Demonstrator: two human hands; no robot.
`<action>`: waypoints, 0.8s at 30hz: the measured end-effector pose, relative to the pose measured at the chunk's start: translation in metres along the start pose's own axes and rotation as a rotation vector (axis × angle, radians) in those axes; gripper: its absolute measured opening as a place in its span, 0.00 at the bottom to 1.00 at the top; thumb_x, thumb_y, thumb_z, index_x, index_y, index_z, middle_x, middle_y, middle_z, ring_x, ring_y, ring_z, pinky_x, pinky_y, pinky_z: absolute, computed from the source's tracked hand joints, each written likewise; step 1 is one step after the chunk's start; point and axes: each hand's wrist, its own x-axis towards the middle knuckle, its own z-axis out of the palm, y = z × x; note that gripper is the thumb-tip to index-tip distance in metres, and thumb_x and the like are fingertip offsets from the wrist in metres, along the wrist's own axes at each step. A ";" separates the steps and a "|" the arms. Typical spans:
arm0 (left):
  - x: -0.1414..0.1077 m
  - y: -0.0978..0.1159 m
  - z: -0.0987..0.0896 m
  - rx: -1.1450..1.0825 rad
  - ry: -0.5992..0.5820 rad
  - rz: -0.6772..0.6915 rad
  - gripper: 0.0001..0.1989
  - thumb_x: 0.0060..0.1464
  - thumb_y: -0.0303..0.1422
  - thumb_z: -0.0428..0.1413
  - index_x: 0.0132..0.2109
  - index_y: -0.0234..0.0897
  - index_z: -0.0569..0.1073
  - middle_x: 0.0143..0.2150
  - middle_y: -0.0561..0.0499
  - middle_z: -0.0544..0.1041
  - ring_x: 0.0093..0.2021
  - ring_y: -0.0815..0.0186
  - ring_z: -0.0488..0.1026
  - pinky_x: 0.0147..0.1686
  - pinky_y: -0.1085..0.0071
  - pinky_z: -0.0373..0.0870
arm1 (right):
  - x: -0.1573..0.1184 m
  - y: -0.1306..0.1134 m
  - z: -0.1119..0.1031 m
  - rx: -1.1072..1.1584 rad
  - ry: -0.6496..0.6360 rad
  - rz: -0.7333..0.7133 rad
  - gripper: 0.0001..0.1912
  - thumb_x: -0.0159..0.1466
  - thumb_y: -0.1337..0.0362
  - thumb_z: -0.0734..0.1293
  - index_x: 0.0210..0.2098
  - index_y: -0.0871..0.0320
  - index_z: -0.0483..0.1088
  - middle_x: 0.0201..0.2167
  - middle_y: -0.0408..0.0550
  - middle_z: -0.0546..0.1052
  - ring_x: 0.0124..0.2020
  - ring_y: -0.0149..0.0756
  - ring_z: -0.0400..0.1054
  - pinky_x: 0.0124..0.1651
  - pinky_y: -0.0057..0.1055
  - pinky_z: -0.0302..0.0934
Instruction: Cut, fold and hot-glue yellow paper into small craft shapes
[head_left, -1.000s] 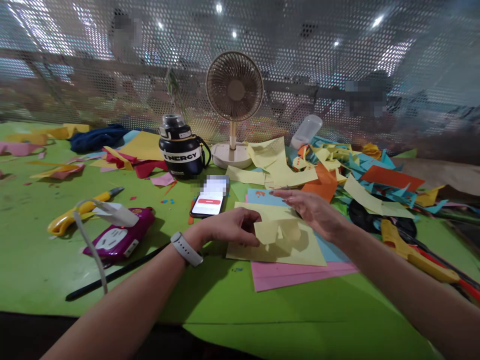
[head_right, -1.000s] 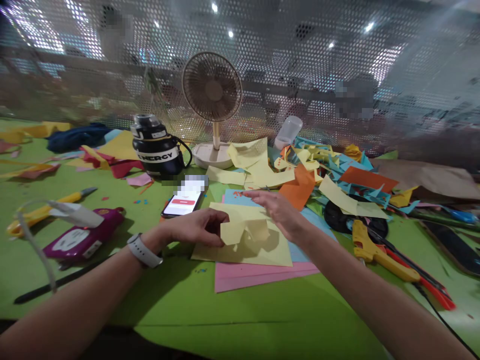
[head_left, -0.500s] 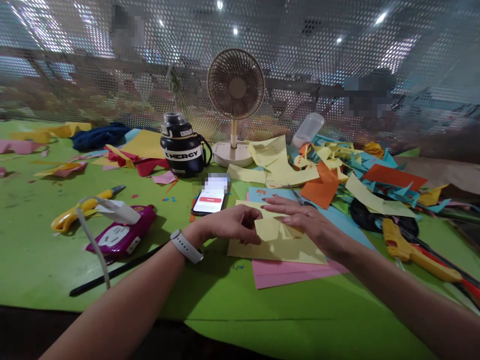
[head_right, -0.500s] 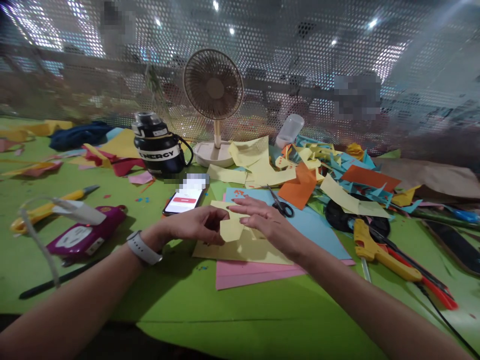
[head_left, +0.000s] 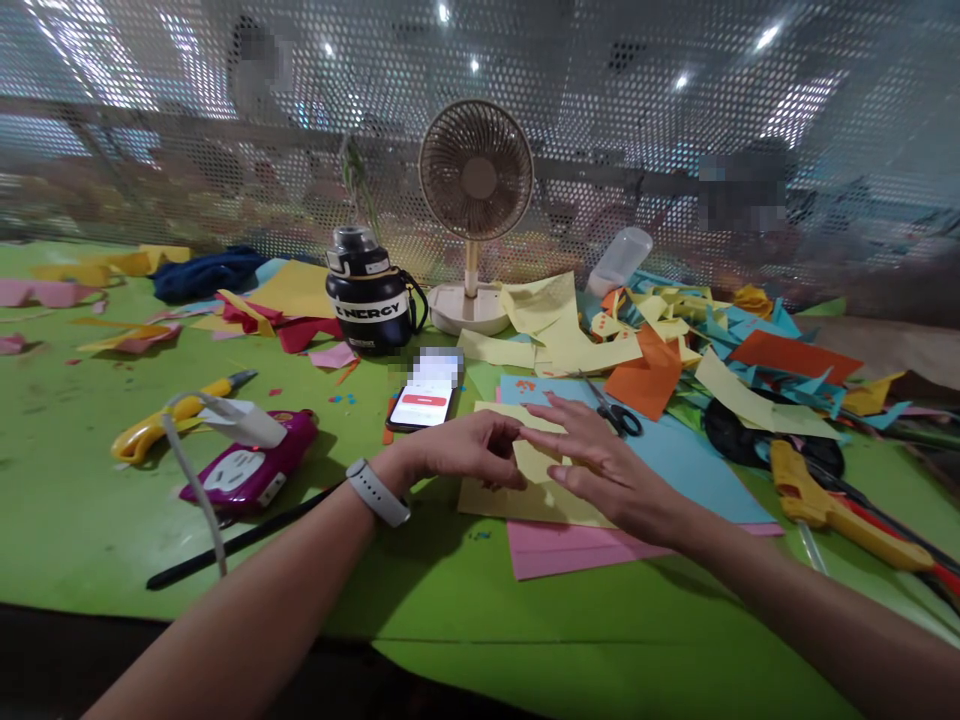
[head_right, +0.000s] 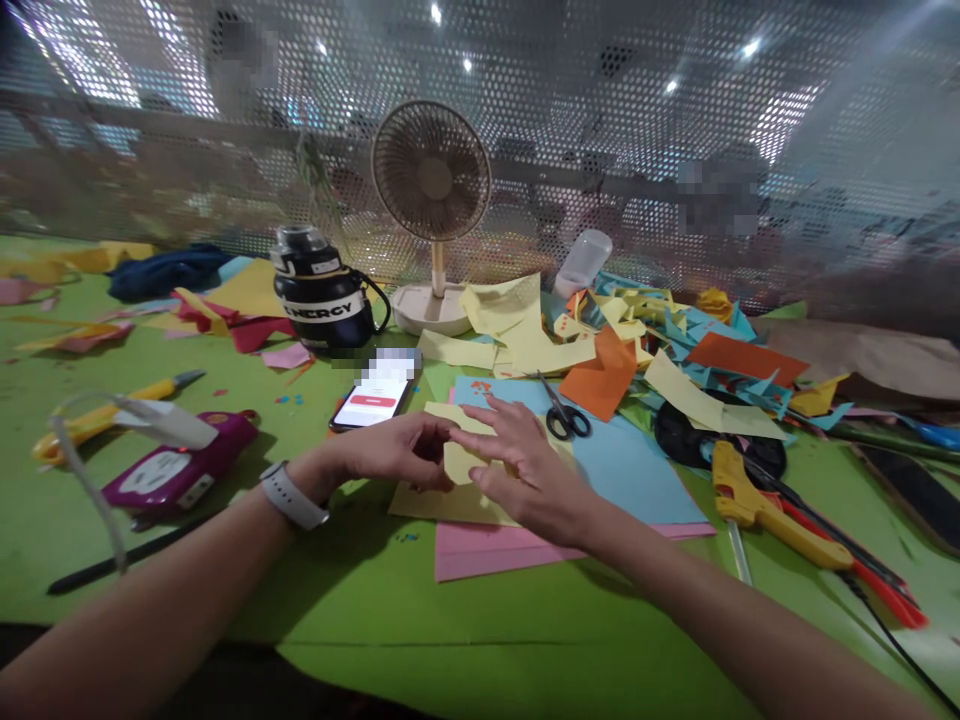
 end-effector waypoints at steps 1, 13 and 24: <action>0.000 0.000 0.000 -0.009 0.005 -0.002 0.19 0.44 0.26 0.61 0.47 0.29 0.75 0.18 0.58 0.70 0.17 0.75 0.63 0.19 0.78 0.59 | -0.001 0.000 0.001 -0.044 0.018 -0.030 0.23 0.66 0.60 0.56 0.60 0.51 0.62 0.67 0.46 0.54 0.68 0.45 0.38 0.65 0.57 0.33; -0.001 0.006 0.003 -0.054 0.025 -0.012 0.08 0.41 0.25 0.61 0.31 0.33 0.69 0.16 0.59 0.69 0.17 0.75 0.63 0.18 0.78 0.58 | -0.002 0.000 0.009 -0.435 0.143 -0.276 0.25 0.64 0.65 0.58 0.60 0.58 0.62 0.64 0.53 0.60 0.67 0.46 0.43 0.65 0.57 0.33; -0.002 0.006 0.004 -0.039 0.025 -0.015 0.09 0.41 0.28 0.60 0.29 0.35 0.66 0.17 0.59 0.69 0.18 0.74 0.63 0.18 0.77 0.58 | -0.002 0.001 0.012 -0.526 0.195 -0.312 0.23 0.65 0.63 0.58 0.58 0.59 0.65 0.62 0.55 0.63 0.65 0.48 0.47 0.65 0.57 0.34</action>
